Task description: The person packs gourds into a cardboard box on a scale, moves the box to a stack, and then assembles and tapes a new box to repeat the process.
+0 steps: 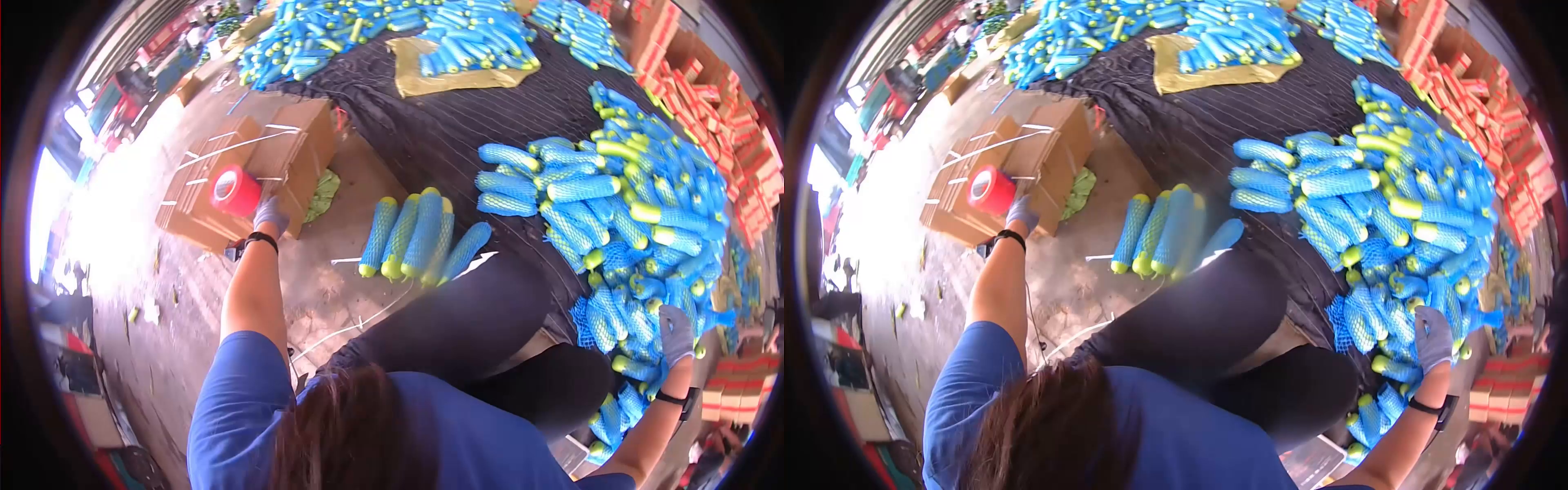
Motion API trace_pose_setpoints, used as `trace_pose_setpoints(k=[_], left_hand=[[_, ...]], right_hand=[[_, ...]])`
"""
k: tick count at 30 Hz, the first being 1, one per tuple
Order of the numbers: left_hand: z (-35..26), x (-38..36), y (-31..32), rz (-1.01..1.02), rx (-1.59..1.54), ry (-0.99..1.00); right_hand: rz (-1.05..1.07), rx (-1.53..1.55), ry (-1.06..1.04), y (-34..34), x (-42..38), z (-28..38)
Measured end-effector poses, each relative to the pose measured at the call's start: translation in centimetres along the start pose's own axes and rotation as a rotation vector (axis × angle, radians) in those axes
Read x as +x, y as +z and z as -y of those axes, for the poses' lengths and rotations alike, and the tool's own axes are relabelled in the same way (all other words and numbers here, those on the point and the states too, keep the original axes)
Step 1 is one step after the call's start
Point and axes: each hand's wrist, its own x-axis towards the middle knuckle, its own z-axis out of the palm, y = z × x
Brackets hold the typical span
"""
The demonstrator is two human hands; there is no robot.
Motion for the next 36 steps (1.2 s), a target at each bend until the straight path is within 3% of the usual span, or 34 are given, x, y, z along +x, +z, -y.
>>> trace_pose_setpoints(k=[1,5,13,15,16,17,19,21,25,27,31,33,36], left_hand=[[0.6,-0.3,-0.6,0.140,-0.025,0.009],[1.1,-1.7,-4.2,0.211,-0.209,-0.171],[3.2,-3.5,-10.6,-0.318,-0.292,-0.508],[5.7,-0.4,-8.3,-0.504,-0.707,-0.948],[7.6,1.1,-7.5,-0.428,-1.333,-1.092],[7.6,1.5,-8.2,-0.413,-1.332,-1.103],[7.2,0.4,-9.8,0.040,-1.771,-0.820],[12.0,5.2,-4.3,0.195,-1.878,-0.906],[13.0,5.2,-3.4,0.168,-1.923,-1.046],[13.6,3.6,-2.4,0.100,-2.180,-0.796],[12.5,-1.1,-1.0,0.021,-2.500,-0.794],[11.8,-2.9,-0.7,-0.049,-2.501,-0.834],[11.0,-5.6,1.3,-0.102,-2.539,-0.681]], right_hand=[[0.003,0.018,-0.017,0.9,0.2,0.7],[0.058,0.145,-0.135,2.3,0.9,5.5],[0.140,0.352,-0.182,2.1,0.4,13.4],[0.162,0.392,-0.171,2.1,0.1,15.1],[0.160,0.376,-0.176,2.0,0.0,16.1],[0.164,0.353,-0.181,1.9,0.1,16.9],[0.207,0.321,-0.148,1.8,0.8,17.2],[0.267,0.288,-0.102,1.8,0.9,16.8],[0.308,0.331,-0.025,3.8,2.6,16.2],[0.269,0.233,-0.071,5.0,3.4,17.5],[0.460,0.310,-0.026,7.7,3.1,19.2],[0.515,0.274,-0.056,8.0,3.1,19.5],[0.590,0.407,0.028,8.6,3.4,19.6]])
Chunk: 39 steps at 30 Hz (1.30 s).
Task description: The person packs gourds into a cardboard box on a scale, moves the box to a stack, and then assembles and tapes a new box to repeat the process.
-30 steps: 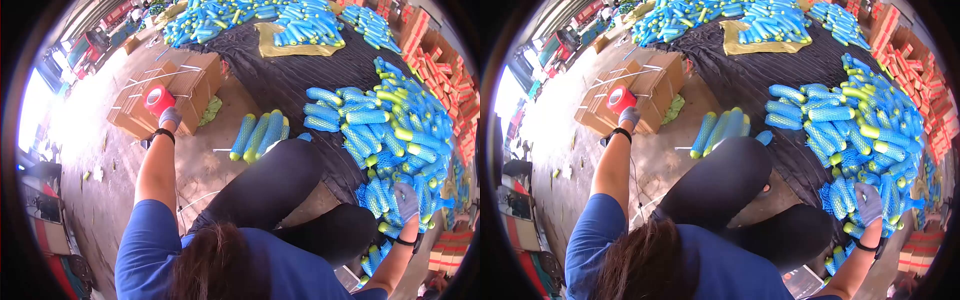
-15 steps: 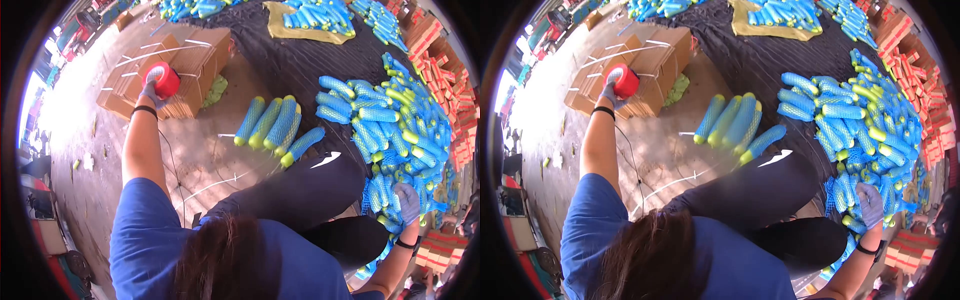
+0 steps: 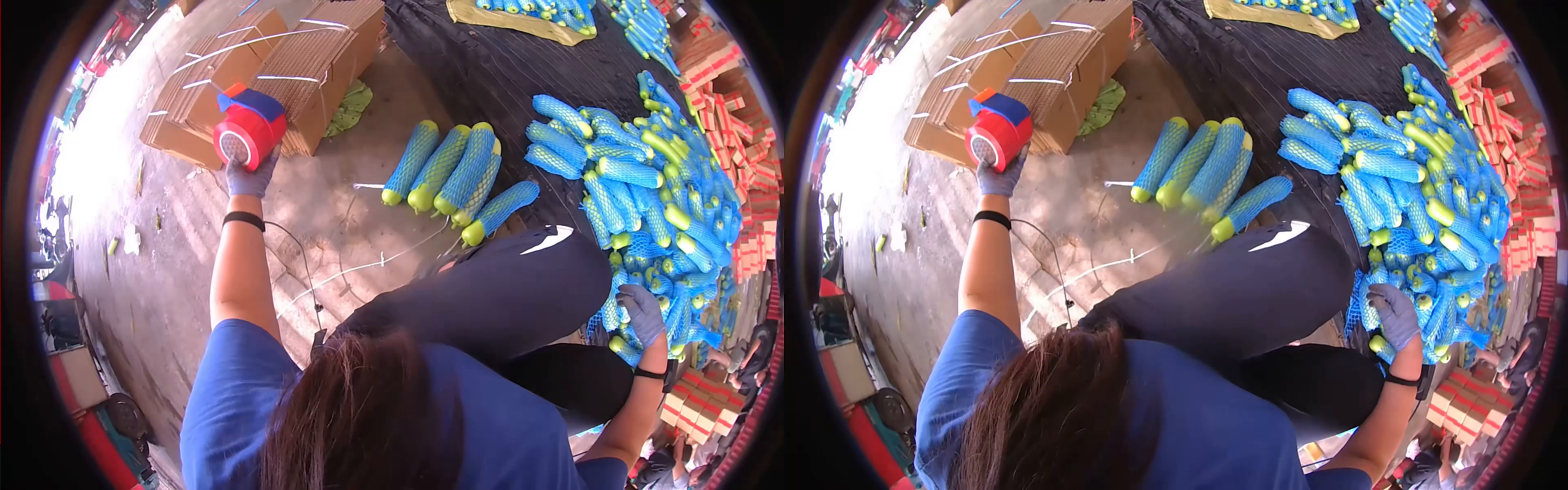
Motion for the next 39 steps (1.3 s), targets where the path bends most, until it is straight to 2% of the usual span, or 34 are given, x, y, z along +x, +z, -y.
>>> trace_pose_setpoints(k=[1,3,5,7,10,13,15,17,20,25,26,31,33,35,37,38,39], left_hand=[[0.4,-0.6,-1.4,0.006,-0.004,-0.003],[1.5,-0.9,-5.5,0.115,-0.018,-0.193],[4.3,-3.0,-7.5,0.051,0.013,-0.260],[8.2,-4.4,-7.4,-0.126,0.081,-0.251],[12.7,-2.8,-9.2,-0.159,-0.050,-0.205],[14.3,-2.9,-10.3,-0.121,-0.132,-0.167],[14.4,-5.3,-11.2,-0.177,-0.040,-0.186],[15.0,-6.4,-12.9,-0.162,0.208,-0.252],[16.5,-2.7,-18.7,-0.257,0.242,-0.359],[20.3,3.2,-20.0,-0.415,0.292,-0.438],[20.9,4.1,-19.4,-0.459,0.404,-0.443],[21.5,7.8,-16.1,-0.385,0.543,-0.419],[20.7,9.2,-15.5,-0.330,0.847,-0.375],[19.9,10.3,-16.3,-0.260,0.888,-0.334],[19.4,11.0,-16.8,-0.214,0.906,-0.184],[18.5,10.3,-16.4,-0.268,0.843,-0.275],[18.2,10.0,-16.9,-0.273,0.848,-0.278]], right_hand=[[-0.008,-0.002,0.000,-0.1,-0.1,-0.1],[-0.059,0.119,-0.022,0.0,-0.1,-0.5],[-0.081,0.143,0.008,-0.3,-0.8,-0.2],[-0.105,0.166,0.045,-0.4,-1.7,-0.9],[-0.106,0.248,0.053,-0.5,-2.4,-3.2],[-0.063,0.220,0.086,-0.5,-2.9,-3.8],[-0.007,0.139,0.187,-0.2,-3.4,-2.1],[-0.003,0.168,0.215,-0.2,-3.8,-3.3],[0.018,0.259,0.239,-0.2,-4.1,-3.5],[0.005,0.200,0.317,-0.5,-3.6,-4.1],[0.017,0.162,0.333,-0.5,-3.4,-3.8],[0.025,0.100,0.322,-0.7,-2.8,-4.2],[0.047,0.140,0.356,-0.6,-2.7,-4.4],[0.067,0.085,0.374,-0.7,-2.7,-4.9],[0.079,0.031,0.384,-0.7,-2.2,-5.2],[0.072,0.146,0.422,-0.6,-2.1,-4.9],[0.067,0.256,0.461,-0.6,-2.0,-4.5]])
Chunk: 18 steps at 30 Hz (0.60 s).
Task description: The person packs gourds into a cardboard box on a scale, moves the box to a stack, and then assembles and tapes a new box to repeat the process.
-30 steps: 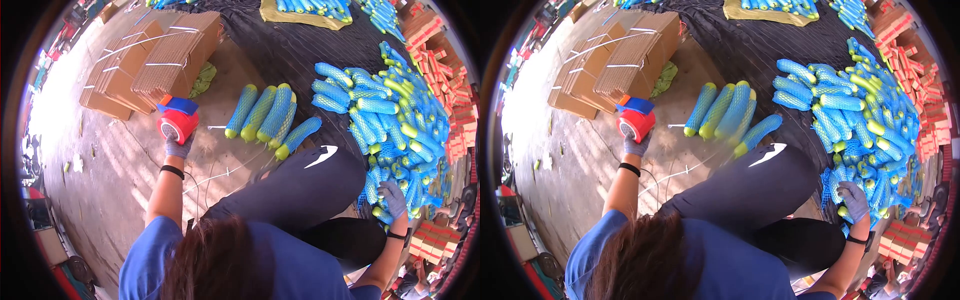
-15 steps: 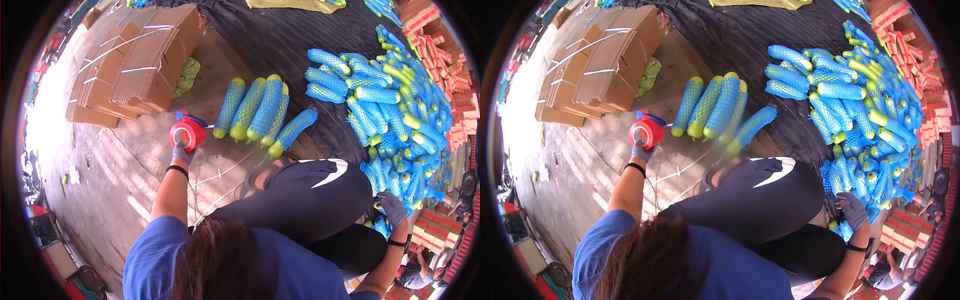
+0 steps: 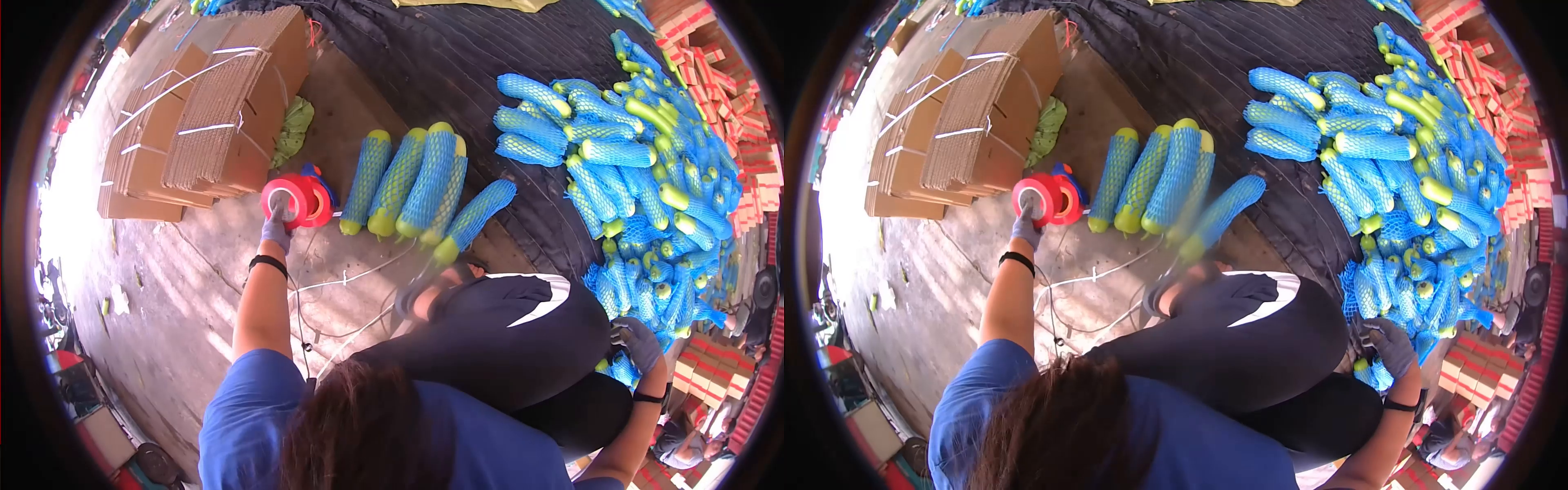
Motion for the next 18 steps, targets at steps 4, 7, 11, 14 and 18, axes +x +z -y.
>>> trace_pose_setpoints(k=[4,7,11,14,18], left_hand=[[0.7,1.0,-4.8,-0.168,-0.213,-0.067],[1.2,2.5,-7.1,-0.403,-0.225,-0.206],[1.6,2.3,-5.5,-0.576,-0.258,-0.291],[-0.4,-3.0,-0.5,-0.712,0.224,-0.032],[-2.8,-11.0,8.5,-0.294,1.475,0.741]], right_hand=[[0.011,-0.122,-0.056,-0.1,0.6,1.7],[0.023,-0.102,-0.074,0.0,1.1,2.1],[0.024,-0.056,-0.040,0.2,1.5,2.1],[0.009,-0.085,-0.016,-0.1,1.9,1.9],[-0.006,-0.034,-0.032,-0.2,2.3,2.0]])
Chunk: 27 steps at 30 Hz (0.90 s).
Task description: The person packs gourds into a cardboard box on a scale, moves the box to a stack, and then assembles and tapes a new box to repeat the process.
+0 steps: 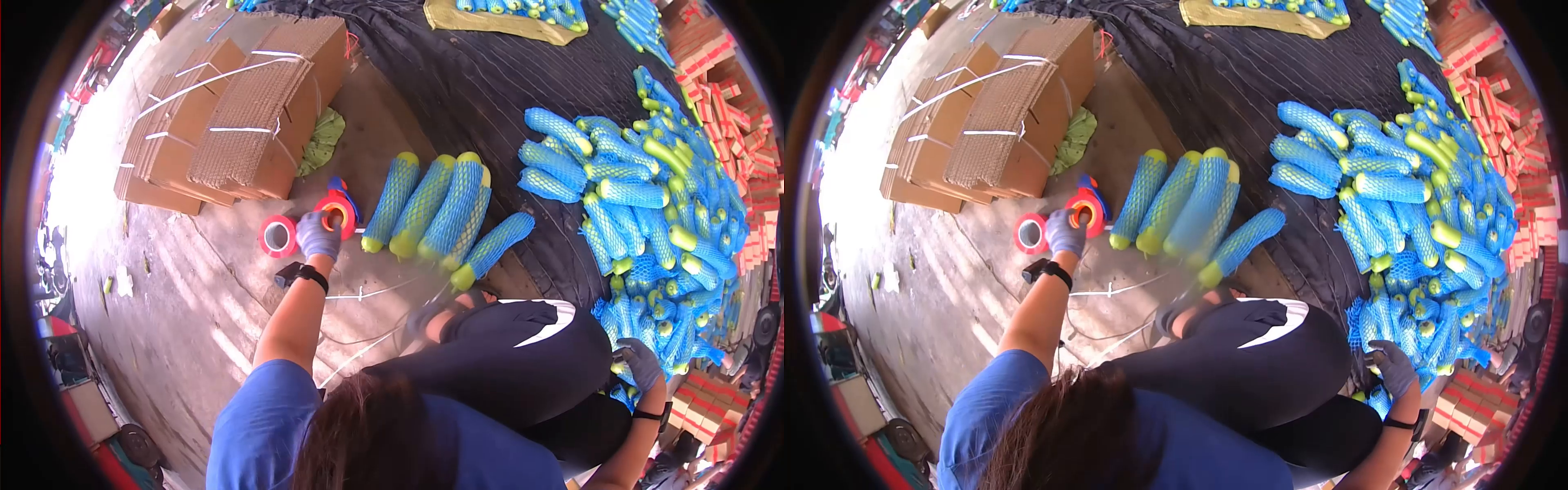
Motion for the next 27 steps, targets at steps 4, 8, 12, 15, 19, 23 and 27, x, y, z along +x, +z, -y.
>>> trace_pose_setpoints(k=[4,8,12,15,19,23,27], left_hand=[[-1.8,0.3,3.4,0.382,0.461,0.120],[-0.6,0.7,4.4,0.233,0.463,0.220],[-3.8,-2.5,-5.7,0.300,0.079,0.203],[-6.6,-6.4,-12.0,0.044,-0.318,0.538],[-14.7,-10.2,-21.5,-0.083,-0.574,0.959],[-20.9,-12.2,-26.8,-0.013,-0.590,1.117],[-22.4,-11.3,-27.9,-0.081,-0.616,1.284]], right_hand=[[0.033,0.016,-0.034,-0.4,0.8,0.5],[0.003,-0.007,-0.082,-0.5,2.5,0.8],[-0.114,-0.012,-0.365,-0.1,4.2,3.6],[-0.154,0.045,-0.544,1.4,3.9,11.9],[0.247,0.535,-0.472,6.8,3.6,22.8],[0.556,0.830,-0.544,13.5,3.6,29.4],[0.549,0.934,-0.499,13.3,4.0,29.8]])
